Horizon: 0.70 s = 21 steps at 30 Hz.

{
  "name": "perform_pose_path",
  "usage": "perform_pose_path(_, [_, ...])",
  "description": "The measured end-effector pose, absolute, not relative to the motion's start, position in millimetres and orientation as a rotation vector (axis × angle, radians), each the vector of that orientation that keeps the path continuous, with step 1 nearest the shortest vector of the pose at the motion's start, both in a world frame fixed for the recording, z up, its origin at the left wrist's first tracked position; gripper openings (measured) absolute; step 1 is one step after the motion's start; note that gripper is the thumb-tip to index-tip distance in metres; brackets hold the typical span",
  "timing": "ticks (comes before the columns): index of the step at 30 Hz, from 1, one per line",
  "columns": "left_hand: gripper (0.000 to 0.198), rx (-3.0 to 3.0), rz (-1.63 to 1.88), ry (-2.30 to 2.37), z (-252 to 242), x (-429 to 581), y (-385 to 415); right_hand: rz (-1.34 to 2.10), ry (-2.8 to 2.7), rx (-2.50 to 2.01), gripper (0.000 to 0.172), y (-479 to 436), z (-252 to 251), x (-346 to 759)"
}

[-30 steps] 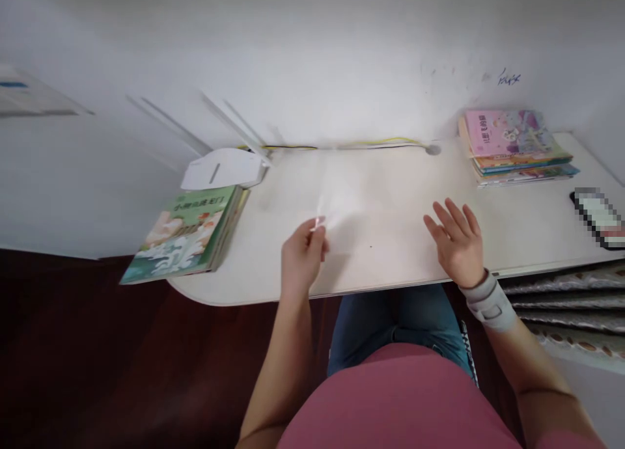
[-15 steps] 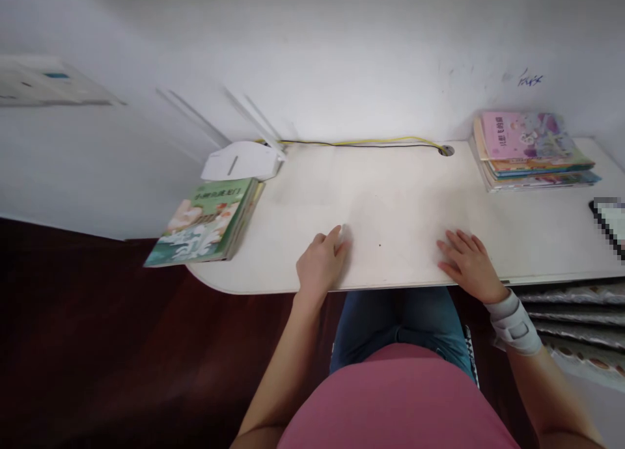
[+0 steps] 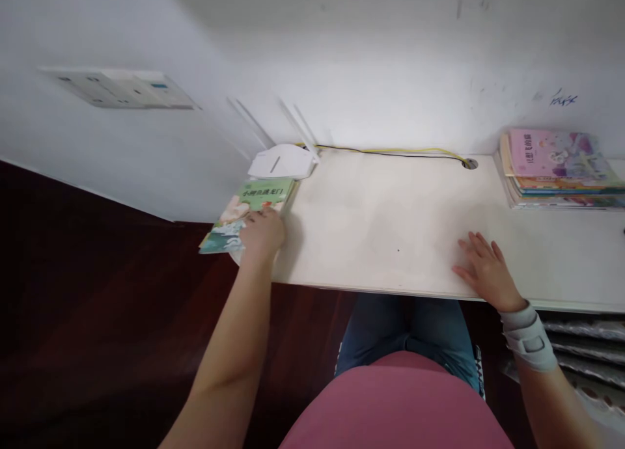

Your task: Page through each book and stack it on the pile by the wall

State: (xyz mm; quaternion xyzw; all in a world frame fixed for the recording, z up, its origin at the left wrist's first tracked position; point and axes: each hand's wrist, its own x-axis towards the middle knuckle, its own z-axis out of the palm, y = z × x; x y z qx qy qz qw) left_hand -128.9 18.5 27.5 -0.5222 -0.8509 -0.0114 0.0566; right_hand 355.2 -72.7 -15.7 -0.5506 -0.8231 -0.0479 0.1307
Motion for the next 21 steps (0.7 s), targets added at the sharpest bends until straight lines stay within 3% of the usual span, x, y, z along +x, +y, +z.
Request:
perform_pose_path(4, [0.046, -1.695, 0.126, -2.588, 59.5, -115.2, -0.9, -0.132, -2.441, -1.637, 0.052, -70.1, -19.9, 353.3])
perform_pose_path(8, [0.034, -1.557, -0.008, -2.644, 115.3, -120.7, -21.0, -0.102, -2.469, -1.643, 0.053, -70.1, -20.3, 351.7])
perform_pose_path(12, [0.033, -1.672, -1.016, -2.492, 130.0, -104.1, -27.7, -0.078, -2.452, -1.662, 0.055, -70.0, -20.4, 350.3])
perform_pose_path(16, [0.046, -2.016, -2.163, -2.395, 92.7, -32.5, -17.6, -0.058, -2.441, -1.664, 0.055, -69.7, -19.2, 349.6])
perform_pose_path(18, [0.051, -2.247, -2.340, -2.501, 67.8, 9.5, -11.2, -0.058, -2.440, -1.663, 0.055, -69.9, -17.8, 349.0])
perform_pose_path(21, [0.054, -2.536, -2.211, -2.653, 37.3, 53.3, -3.5, -0.058, -2.441, -1.668, 0.055, -70.2, -15.7, 348.1])
